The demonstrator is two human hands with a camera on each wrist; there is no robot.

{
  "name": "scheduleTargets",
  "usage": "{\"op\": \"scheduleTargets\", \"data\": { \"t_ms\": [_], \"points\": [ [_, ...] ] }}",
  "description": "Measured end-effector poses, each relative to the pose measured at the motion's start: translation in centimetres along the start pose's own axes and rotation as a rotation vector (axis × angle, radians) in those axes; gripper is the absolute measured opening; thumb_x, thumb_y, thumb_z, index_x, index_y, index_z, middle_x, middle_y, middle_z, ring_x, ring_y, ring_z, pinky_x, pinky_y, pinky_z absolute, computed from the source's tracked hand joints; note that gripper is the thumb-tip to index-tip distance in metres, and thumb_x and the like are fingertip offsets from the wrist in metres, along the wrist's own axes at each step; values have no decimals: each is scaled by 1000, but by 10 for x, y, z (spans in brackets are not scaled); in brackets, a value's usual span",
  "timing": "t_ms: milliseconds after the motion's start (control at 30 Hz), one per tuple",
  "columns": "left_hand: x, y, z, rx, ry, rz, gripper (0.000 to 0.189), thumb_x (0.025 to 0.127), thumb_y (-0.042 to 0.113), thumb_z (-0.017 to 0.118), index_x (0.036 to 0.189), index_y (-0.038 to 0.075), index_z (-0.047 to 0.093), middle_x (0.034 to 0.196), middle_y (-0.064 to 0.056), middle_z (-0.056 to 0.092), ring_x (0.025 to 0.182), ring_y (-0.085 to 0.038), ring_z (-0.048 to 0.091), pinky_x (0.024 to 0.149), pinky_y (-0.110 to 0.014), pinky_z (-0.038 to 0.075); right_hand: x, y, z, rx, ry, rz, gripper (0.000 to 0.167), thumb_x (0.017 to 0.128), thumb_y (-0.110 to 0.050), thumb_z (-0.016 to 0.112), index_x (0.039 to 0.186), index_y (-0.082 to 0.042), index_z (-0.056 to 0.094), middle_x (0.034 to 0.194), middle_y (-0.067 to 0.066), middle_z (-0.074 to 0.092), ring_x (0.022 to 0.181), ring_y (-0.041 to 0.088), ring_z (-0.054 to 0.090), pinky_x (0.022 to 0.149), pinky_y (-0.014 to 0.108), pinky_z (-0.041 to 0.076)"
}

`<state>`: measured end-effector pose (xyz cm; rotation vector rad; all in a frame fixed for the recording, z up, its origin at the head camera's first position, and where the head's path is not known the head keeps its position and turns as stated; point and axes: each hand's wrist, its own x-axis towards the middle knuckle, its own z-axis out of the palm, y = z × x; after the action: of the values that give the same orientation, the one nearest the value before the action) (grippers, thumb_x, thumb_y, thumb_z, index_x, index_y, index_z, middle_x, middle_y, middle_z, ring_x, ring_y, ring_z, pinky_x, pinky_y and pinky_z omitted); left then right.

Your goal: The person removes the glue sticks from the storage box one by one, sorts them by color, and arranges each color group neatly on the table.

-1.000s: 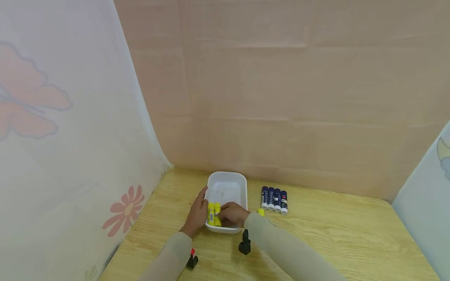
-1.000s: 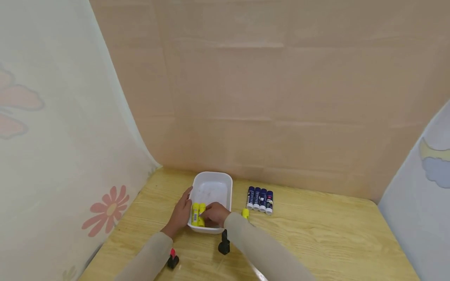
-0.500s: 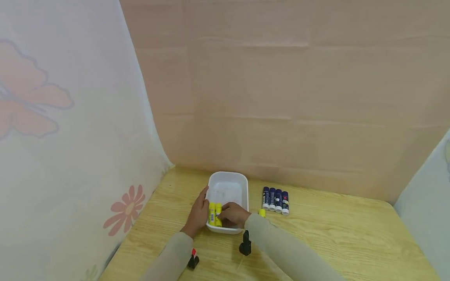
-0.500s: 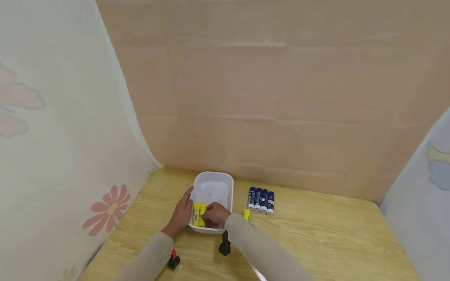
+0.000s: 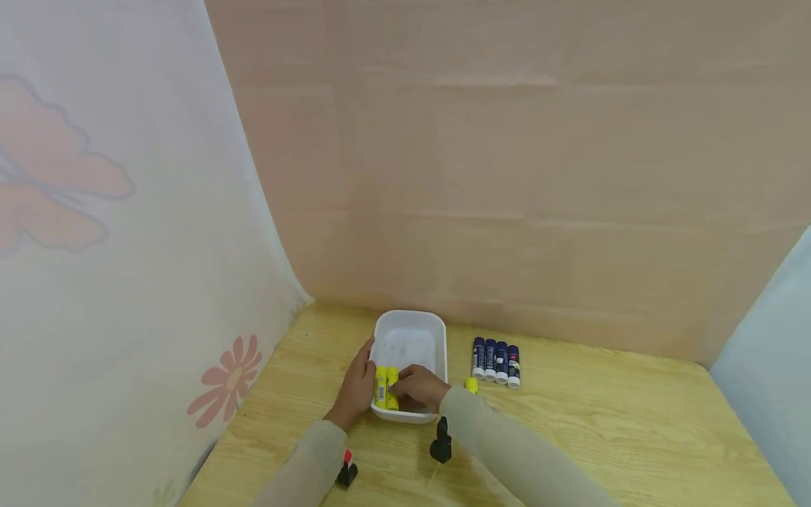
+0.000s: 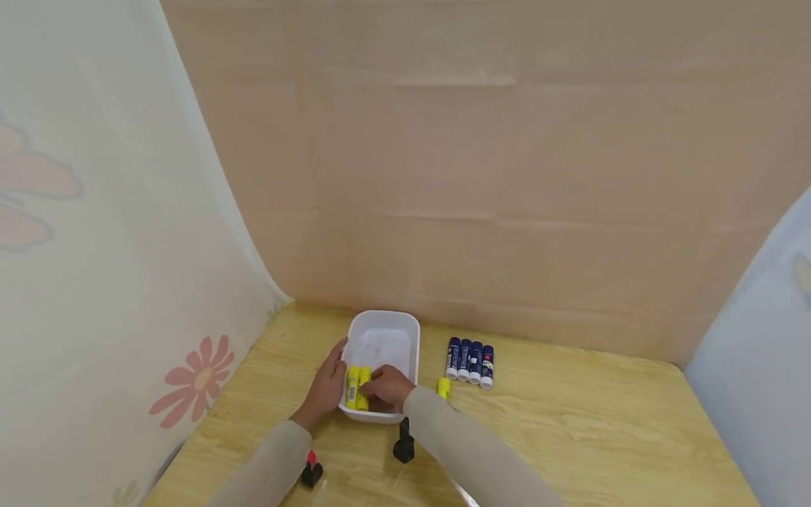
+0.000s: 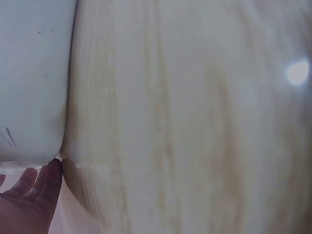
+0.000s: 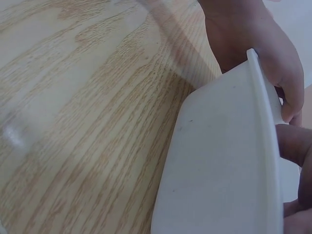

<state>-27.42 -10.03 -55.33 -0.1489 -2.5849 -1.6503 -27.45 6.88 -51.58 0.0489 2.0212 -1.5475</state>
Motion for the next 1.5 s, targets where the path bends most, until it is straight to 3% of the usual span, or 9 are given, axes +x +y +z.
{"op": "scheduleTargets", "data": {
  "t_ms": [433,733,900,1033,1267,1500],
  "points": [
    [2,-2,0,11,-4,21,49,106,14,32,155,14,26,156,-11,31,141,-30,30,112,-53,27,2,0,-1,-5,1,-18,55,87,-13,71,130,9,45,102,13,63,81,21,68,72,34,58],
    [2,3,-1,49,-17,23,50,106,15,32,155,15,25,156,-10,30,142,-30,28,114,-52,24,-6,-6,-7,127,-25,-47,56,88,-10,68,133,8,40,107,19,61,91,25,66,81,40,57],
    [1,1,-1,95,-25,3,51,105,14,34,155,13,25,156,-10,31,142,-31,29,113,-53,25,-11,-14,-14,113,-20,-61,56,89,-10,67,135,7,39,112,19,61,99,27,64,86,44,55],
    [2,0,0,102,-38,-13,51,105,15,35,155,14,24,156,-9,31,142,-30,29,113,-53,25,-13,-19,-23,146,-34,-86,57,91,-10,65,137,8,38,116,20,59,99,27,64,87,45,54],
    [2,1,0,88,-43,-30,52,106,17,34,156,16,22,158,-6,28,143,-30,27,113,-54,24,-35,-33,-44,170,-101,-182,58,95,-13,62,142,6,34,122,21,58,104,29,63,92,51,50],
    [1,-3,4,79,-15,-14,51,105,14,36,155,13,26,156,-6,31,143,-28,28,114,-52,24,-56,-33,-81,182,-83,-209,61,96,-15,62,145,3,31,132,22,51,112,30,60,90,44,53]
  ]
}}
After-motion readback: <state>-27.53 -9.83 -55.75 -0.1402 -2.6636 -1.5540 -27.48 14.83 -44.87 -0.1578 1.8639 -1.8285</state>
